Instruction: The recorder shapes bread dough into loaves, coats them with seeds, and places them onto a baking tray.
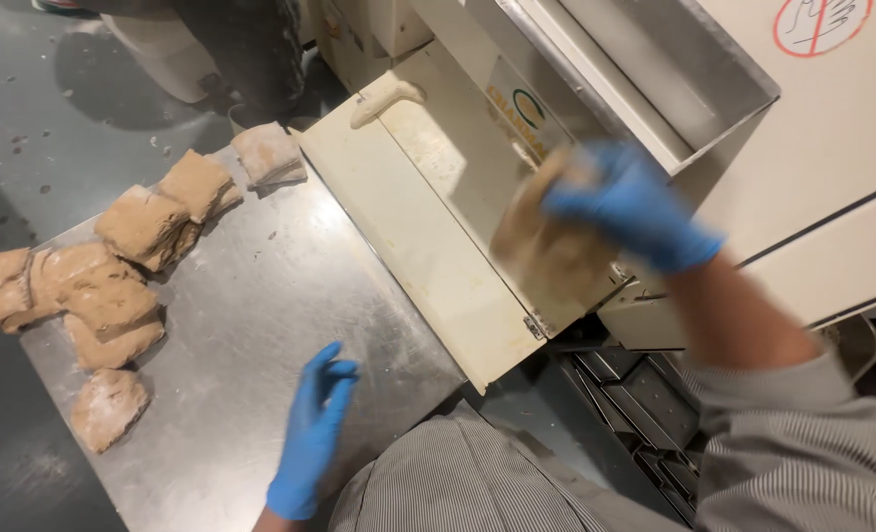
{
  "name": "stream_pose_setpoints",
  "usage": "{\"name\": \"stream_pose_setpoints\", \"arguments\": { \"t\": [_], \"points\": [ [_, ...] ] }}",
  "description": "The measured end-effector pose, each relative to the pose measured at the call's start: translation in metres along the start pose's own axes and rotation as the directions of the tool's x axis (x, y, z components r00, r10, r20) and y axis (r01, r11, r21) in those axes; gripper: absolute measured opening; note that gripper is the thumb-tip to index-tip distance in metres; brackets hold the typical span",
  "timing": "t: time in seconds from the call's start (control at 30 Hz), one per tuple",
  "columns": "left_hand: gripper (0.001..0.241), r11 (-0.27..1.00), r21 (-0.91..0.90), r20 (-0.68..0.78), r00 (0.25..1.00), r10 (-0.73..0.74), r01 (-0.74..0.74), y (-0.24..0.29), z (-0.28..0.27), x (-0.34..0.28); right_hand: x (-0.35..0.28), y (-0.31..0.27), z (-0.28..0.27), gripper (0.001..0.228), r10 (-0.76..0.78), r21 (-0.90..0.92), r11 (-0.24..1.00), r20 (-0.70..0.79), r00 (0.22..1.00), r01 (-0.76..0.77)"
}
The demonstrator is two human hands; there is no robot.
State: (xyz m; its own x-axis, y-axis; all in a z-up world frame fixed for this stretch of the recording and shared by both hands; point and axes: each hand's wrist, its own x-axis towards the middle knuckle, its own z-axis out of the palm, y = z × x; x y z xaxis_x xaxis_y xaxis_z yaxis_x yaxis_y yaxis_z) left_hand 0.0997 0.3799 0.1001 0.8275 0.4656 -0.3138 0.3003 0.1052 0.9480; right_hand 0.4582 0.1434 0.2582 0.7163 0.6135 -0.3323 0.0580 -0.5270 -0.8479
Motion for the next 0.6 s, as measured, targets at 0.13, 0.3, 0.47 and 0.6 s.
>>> {"name": "stream_pose_setpoints", "arguments": {
  "t": [0.13, 0.3, 0.47, 0.6],
  "points": [
    [0.051, 0.993, 0.086, -0.176, 0.982, -0.069, 0.085, -0.058, -0.057, 0.006, 0.054, -0.029, -0.092, 0.019, -0.424, 0.308, 0.836, -0.162, 0.891, 0.454],
    [0.049, 0.946, 0.304, -0.489, 0.870, 0.053, 0.113, -0.178, -0.193, 0.060, 0.163, 0.039, -0.188, 0.027, -0.351, -0.329, 0.918, -0.408, 0.843, 0.223],
    [0.094, 0.539, 0.651, -0.745, 0.585, 0.320, 0.534, -0.319, -0.333, 0.103, 0.167, 0.043, -0.163, 0.033, -0.497, -0.933, 0.291, 0.042, 0.867, 0.212],
    [0.109, 0.424, 0.565, -0.820, 0.538, 0.195, 0.708, -0.317, -0.346, 0.117, 0.118, 0.024, -0.121, 0.027, -0.749, -0.924, 0.199, 0.072, 0.658, 0.327]
  ]
}}
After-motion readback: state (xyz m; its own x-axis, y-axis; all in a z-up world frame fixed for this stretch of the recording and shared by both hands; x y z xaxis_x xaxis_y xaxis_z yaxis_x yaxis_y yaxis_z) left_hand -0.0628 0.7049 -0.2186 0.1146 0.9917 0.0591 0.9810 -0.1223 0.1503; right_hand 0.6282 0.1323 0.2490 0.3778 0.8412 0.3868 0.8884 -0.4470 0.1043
